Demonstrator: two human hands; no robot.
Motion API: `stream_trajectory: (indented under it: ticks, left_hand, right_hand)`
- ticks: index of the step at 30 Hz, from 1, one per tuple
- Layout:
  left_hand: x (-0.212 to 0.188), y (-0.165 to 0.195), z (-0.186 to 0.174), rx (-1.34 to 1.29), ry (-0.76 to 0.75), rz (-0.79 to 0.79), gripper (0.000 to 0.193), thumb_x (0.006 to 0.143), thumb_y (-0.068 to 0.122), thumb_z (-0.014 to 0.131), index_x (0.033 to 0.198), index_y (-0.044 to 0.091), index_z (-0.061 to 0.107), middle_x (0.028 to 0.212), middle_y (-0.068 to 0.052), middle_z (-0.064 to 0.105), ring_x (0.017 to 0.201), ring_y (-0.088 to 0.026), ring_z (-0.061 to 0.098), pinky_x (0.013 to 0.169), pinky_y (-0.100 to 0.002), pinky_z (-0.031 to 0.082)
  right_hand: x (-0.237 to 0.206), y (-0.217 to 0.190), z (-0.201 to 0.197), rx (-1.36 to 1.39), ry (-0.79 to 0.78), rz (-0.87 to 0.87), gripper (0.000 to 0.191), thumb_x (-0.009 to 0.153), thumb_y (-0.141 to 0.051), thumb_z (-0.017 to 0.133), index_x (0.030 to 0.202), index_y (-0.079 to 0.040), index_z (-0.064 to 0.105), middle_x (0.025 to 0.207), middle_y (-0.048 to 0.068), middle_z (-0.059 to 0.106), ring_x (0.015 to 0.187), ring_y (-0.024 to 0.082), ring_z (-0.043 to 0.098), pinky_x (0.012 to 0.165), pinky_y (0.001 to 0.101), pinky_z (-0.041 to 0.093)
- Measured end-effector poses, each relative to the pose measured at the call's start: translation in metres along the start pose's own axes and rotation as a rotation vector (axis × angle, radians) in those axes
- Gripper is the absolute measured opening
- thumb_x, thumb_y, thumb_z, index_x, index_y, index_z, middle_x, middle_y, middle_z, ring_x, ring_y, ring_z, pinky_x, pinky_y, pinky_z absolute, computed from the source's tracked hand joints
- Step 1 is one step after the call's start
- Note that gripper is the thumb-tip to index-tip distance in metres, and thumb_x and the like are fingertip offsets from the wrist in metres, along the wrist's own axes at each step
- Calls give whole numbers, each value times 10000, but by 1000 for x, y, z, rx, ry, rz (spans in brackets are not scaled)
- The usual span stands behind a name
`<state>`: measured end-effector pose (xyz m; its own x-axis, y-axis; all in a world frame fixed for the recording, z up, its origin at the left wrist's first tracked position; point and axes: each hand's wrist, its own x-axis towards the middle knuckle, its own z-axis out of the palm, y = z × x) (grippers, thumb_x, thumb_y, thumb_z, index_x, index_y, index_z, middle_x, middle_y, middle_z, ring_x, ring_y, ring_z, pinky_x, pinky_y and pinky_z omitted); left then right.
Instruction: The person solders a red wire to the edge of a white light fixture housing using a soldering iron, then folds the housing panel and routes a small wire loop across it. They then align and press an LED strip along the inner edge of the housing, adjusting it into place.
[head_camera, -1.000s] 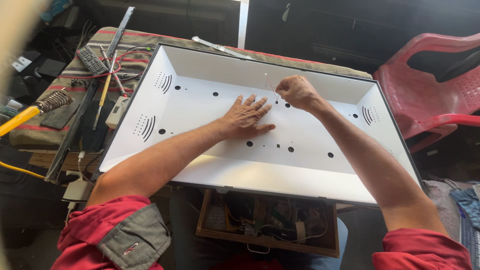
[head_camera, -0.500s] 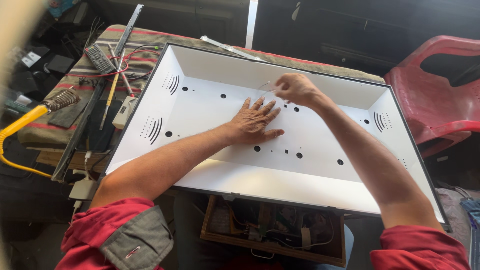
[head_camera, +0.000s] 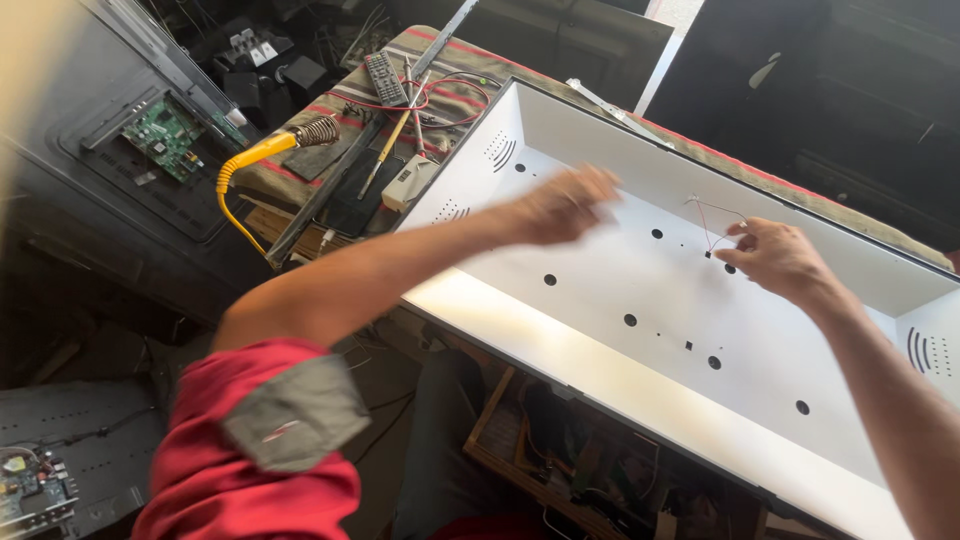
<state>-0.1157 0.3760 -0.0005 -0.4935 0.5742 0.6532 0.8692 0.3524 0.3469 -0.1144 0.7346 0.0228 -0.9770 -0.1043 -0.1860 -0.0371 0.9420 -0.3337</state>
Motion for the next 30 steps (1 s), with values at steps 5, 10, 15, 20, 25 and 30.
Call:
stream_trajectory:
  ticks: [5, 10, 15, 20, 25, 30]
  left_hand:
    - [-35, -35, -121, 379, 201, -366, 282, 907, 280, 776, 1055, 44, 731, 1086, -184, 721, 1034, -380, 668, 888, -473, 511]
    - [-52, -13, -170, 264, 3, -608, 311, 939, 279, 708, 1125, 29, 726, 1049, -181, 735, 1001, -369, 708, 875, -472, 537]
    - [-32, -8, -162, 481, -72, -393, 346, 930, 305, 737, 1129, 22, 730, 1112, -198, 722, 1044, -381, 688, 921, -454, 543]
    - [-10, -23, -148, 454, -159, -434, 358, 928, 268, 715, 1166, 2, 715, 1165, -176, 712, 1092, -357, 672, 940, -451, 533]
    - [6, -47, -152, 479, -166, -431, 354, 945, 275, 715, 1171, 2, 720, 1193, -168, 714, 1109, -335, 682, 975, -438, 532]
    - [11, -61, -147, 413, -190, -502, 340, 971, 272, 687, 1183, 8, 717, 1176, -154, 730, 1091, -302, 701, 983, -426, 543]
  right_hand:
    - [-19, 28, -27, -81, 30, 83, 504, 919, -353, 725, 1353, -102, 674, 1117, 133, 782, 981, 273, 743, 920, 417, 577]
    - [-15, 36, -62, -269, 322, -91, 362, 932, -133, 619, 1257, -91, 772, 1161, 188, 763, 1051, 341, 720, 939, 450, 571]
    - [27, -8, -83, -24, 323, -60, 287, 945, -135, 603, 1183, -117, 763, 1096, 139, 763, 968, 287, 729, 897, 425, 563]
    - [82, -40, -77, -163, 142, -3, 257, 946, -193, 668, 1174, -136, 771, 1103, 86, 786, 938, 252, 765, 926, 379, 597]
    - [126, -36, -67, -106, -12, 45, 323, 910, -352, 756, 1190, -191, 758, 1153, 84, 752, 1047, 252, 714, 938, 429, 580]
    - [148, -21, -56, -79, -72, 122, 300, 884, -380, 764, 1113, -192, 810, 1153, 75, 756, 1067, 253, 714, 898, 504, 574]
